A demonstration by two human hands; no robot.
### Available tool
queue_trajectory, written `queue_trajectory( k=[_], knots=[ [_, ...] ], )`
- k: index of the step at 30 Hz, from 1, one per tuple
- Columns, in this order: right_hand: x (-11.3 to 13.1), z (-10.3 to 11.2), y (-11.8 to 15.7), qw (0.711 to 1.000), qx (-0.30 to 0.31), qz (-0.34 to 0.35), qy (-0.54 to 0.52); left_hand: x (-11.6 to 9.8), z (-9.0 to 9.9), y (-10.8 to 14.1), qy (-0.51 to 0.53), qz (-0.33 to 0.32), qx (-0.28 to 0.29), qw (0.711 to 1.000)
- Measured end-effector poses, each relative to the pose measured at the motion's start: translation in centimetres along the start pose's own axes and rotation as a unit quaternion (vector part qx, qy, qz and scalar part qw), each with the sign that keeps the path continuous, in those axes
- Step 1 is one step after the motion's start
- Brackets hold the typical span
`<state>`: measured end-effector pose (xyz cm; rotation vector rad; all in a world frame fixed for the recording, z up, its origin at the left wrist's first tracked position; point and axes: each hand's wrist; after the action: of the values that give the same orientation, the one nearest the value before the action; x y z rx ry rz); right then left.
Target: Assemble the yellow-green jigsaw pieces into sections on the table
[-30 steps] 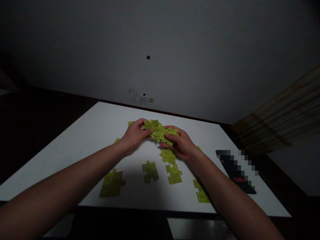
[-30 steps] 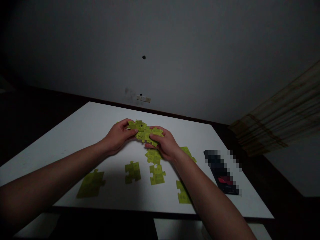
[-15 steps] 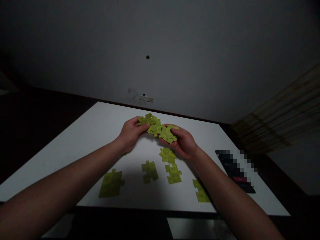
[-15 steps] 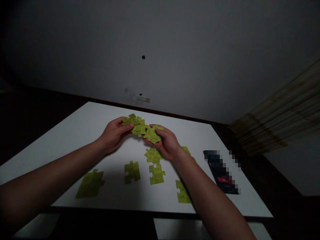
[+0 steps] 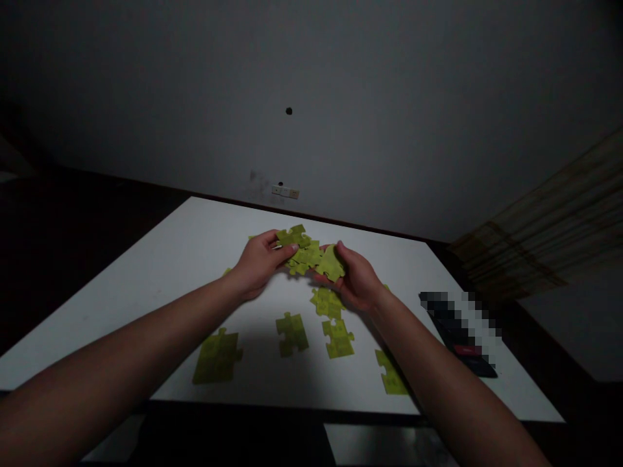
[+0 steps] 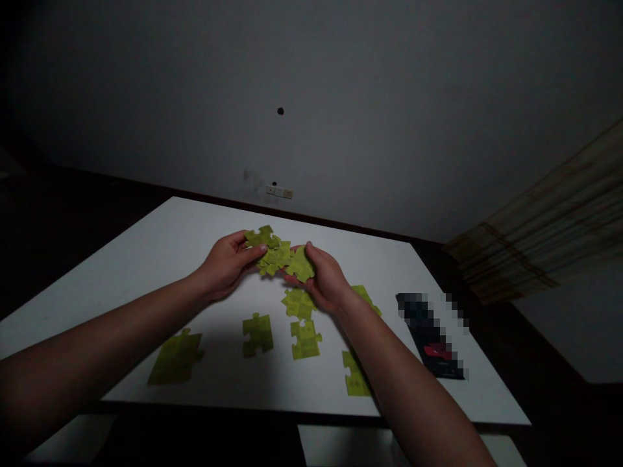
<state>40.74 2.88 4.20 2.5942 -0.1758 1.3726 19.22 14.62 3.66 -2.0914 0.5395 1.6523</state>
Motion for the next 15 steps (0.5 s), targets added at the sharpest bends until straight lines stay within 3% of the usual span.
queue_trajectory(
  k=[5,15],
  knots=[
    [0.6,0.1,0.2,0.997,0.057,-0.033,-0.046,-1.0,0.4,-0.7,0.013,-0.017,-0.077,0.997],
    [0.8,-0.8,0.9,0.999,0.032,-0.015,-0.009,-0.5,0.6,-1.1,-0.028,0.000,-0.119,0.992]
  ],
)
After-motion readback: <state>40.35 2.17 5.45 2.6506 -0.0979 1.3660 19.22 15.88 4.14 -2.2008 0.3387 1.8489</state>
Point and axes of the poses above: each hand's wrist, its own y-axis away from the middle knuckle, its own z-axis out of the back of the hand, x = y × z, and after that the axes turned 12 degrees about -y, right-handed
